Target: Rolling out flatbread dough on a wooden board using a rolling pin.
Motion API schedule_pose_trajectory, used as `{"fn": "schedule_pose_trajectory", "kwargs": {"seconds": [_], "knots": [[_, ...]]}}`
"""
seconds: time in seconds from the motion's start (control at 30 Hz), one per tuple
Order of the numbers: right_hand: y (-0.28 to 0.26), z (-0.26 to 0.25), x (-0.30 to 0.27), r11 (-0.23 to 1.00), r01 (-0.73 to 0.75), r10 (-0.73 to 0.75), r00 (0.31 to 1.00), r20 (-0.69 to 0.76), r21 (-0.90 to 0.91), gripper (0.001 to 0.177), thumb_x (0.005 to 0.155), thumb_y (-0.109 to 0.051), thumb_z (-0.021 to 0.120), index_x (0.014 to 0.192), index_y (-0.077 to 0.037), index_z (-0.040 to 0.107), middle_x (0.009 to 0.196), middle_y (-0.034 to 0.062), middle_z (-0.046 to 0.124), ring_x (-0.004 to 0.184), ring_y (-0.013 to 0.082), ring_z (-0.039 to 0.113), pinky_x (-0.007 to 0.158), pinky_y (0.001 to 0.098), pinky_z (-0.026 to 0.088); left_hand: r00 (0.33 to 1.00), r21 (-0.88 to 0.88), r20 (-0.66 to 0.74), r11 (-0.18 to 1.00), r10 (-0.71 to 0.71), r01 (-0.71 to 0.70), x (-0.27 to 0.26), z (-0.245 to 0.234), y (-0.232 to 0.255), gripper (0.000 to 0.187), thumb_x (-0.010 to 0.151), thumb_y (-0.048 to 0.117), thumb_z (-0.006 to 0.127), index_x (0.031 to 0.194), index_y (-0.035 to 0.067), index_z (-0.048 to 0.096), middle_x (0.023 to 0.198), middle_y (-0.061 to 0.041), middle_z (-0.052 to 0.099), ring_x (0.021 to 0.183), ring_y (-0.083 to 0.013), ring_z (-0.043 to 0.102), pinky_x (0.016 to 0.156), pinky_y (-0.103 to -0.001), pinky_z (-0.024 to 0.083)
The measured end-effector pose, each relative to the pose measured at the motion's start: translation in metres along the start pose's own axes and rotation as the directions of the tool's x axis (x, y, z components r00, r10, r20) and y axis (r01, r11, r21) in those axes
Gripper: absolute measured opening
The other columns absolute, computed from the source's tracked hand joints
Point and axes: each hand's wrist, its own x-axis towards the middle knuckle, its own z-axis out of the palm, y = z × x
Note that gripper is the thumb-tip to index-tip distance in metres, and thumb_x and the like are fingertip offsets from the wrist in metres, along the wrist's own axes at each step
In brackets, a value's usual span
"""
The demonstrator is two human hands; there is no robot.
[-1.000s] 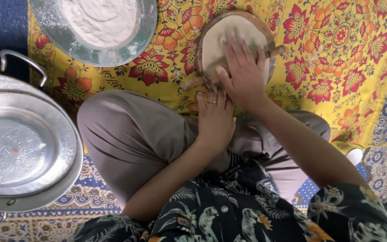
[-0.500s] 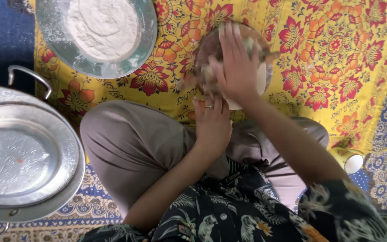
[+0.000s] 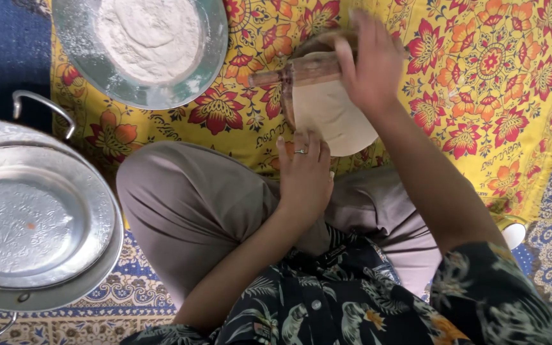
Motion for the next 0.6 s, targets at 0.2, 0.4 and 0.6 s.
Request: {"fn": "schedule_pose_trajectory", "kwargs": {"seconds": [0.2,0.4,0.6], "knots": [[0.022,-0.04,-0.051,0.922,0.373,-0.363,0.926,0.108,-0.103,0.074,0.094,-0.035,0.076,0.148,0.002,0.044,0.139,0.0198,0.05,0.126,0.0371,0.05,0.106,0.0554,0.033,1.0,0.021,0.017,1.0,0.013,-0.013,0.0,-0.004,0.001,0.068,0.08,0.04,0.074,0.135,0.005,0.057,0.142,-0.014,0.05,0.14,-0.0347,0.04,0.116,-0.065,0.025],[0.036,-0.041,-0.053,0.951,0.304,-0.31,0.934,0.178,0.063,0.063,0.096,-0.012,0.072,0.153,-0.004,0.046,0.146,0.017,0.051,0.133,0.0364,0.047,0.111,0.0489,0.035,0.998,0.045,-0.053,0.999,0.027,-0.024,-0.001,-0.001,0.0,0.065,0.079,0.037,0.073,0.135,0.005,0.058,0.143,-0.015,0.05,0.137,-0.0341,0.043,0.116,-0.066,0.026],[0.038,-0.041,-0.028,0.943,0.075,-0.158,0.958,0.238,0.325,0.04,0.117,-0.02,0.057,0.153,-0.009,0.044,0.141,0.0178,0.049,0.131,0.0338,0.05,0.116,0.0486,0.044,0.992,0.056,-0.104,0.996,0.076,-0.071,-0.002,-0.002,0.004,0.063,0.079,0.035,0.073,0.134,0.007,0.058,0.143,-0.013,0.05,0.136,-0.0345,0.045,0.112,-0.068,0.028]]}}
